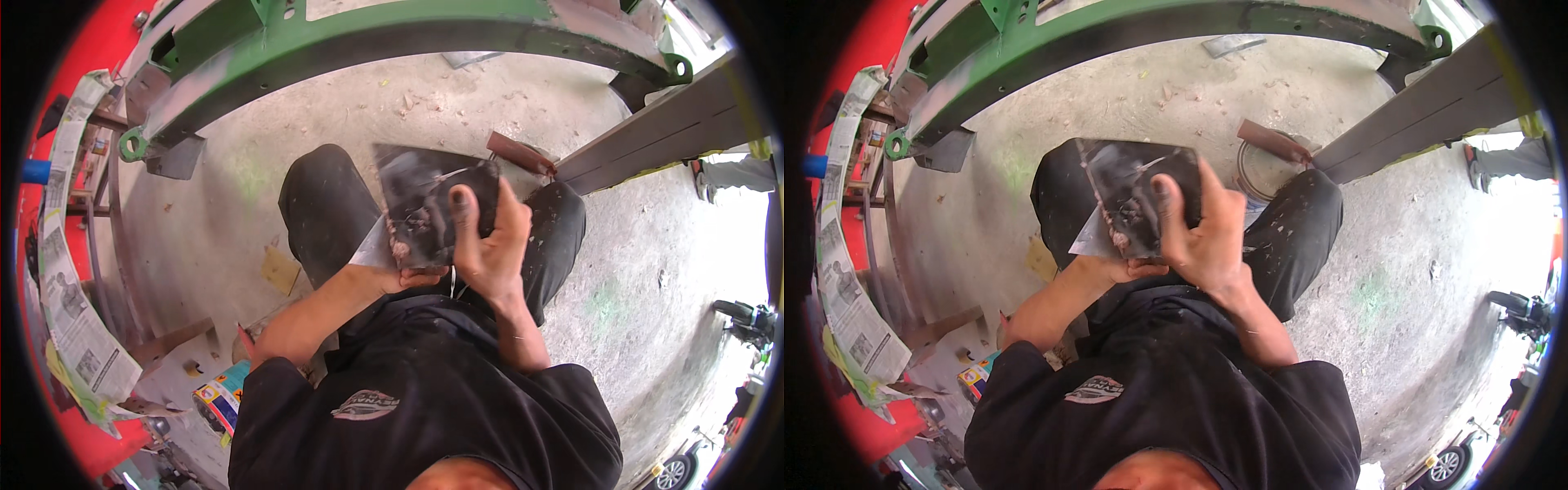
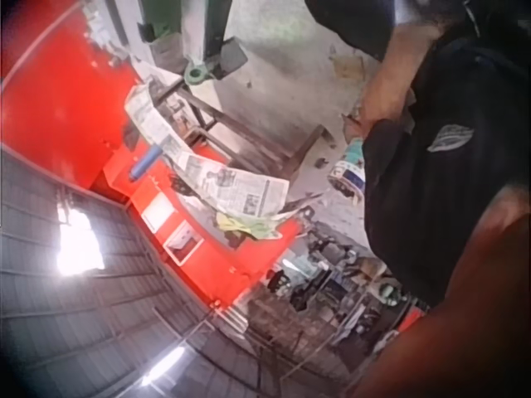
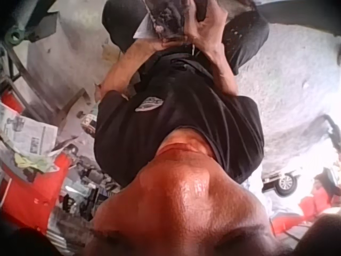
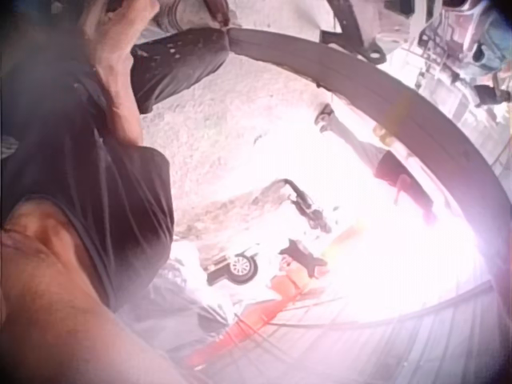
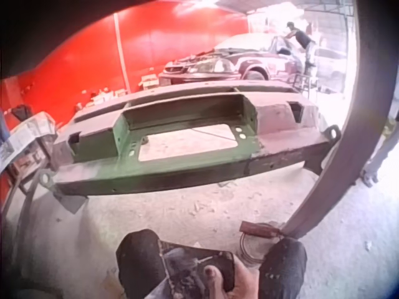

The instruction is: The person mixes body filler using two metal spreaders, applies and smooths the filler onto a bumper with a spreader, and touches the filled areas by hand.

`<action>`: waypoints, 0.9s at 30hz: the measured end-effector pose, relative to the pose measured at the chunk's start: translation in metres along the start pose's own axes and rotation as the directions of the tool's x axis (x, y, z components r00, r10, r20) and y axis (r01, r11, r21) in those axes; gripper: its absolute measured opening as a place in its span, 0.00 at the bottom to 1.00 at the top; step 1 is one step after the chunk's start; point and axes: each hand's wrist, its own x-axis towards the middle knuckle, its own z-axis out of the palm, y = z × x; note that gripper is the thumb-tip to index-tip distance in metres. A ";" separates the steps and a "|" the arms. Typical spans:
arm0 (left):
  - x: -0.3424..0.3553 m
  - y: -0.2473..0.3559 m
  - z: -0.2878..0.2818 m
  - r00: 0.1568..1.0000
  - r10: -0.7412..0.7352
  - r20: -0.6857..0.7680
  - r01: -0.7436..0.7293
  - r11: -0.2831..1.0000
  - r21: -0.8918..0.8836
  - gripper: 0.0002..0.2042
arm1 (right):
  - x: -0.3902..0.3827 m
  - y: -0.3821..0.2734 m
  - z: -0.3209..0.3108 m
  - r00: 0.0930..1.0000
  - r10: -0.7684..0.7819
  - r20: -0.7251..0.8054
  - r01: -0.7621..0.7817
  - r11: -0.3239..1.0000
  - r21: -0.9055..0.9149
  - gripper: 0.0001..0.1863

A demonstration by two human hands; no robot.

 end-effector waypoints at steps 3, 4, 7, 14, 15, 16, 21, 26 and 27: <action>-0.007 -0.002 0.024 0.714 0.110 -0.692 -0.006 0.988 0.151 0.14 | -0.001 -0.002 0.004 0.997 0.065 0.033 -0.067 0.996 0.057 0.07; -0.010 -0.009 0.004 0.799 0.330 -0.502 -0.167 0.925 0.341 0.13 | -0.002 -0.002 0.006 0.998 0.058 0.036 -0.060 0.995 0.076 0.07; -0.009 -0.013 -0.011 0.746 0.372 -0.553 -0.123 0.892 0.435 0.13 | -0.005 -0.007 0.011 0.992 0.123 0.021 -0.125 0.985 0.116 0.06; 0.006 -0.006 -0.047 0.792 0.564 -0.233 -0.086 0.481 0.872 0.14 | -0.004 -0.005 0.003 0.972 0.215 0.097 -0.231 0.953 0.196 0.09; 0.014 -0.003 -0.043 0.761 0.530 -0.374 -0.055 0.627 0.777 0.14 | -0.002 -0.003 0.000 0.973 0.211 0.098 -0.229 0.942 0.246 0.11; 0.021 0.000 -0.039 0.724 0.470 -0.504 -0.032 0.753 0.657 0.15 | 0.001 -0.005 -0.005 0.961 0.267 0.076 -0.277 0.930 0.242 0.11; 0.000 0.043 -0.013 0.565 0.570 -0.597 -0.151 0.782 0.604 0.24 | 0.017 0.028 -0.037 0.942 0.331 -0.055 -0.309 0.919 0.245 0.18; -0.031 0.074 0.047 0.650 0.757 -0.074 -0.112 0.192 0.975 0.09 | 0.020 0.031 -0.052 0.948 0.318 -0.009 -0.315 0.942 0.118 0.18; -0.037 0.079 0.059 0.734 0.669 0.117 -0.048 -0.121 0.992 0.08 | 0.022 0.026 -0.050 0.951 0.309 0.011 -0.309 0.946 0.096 0.18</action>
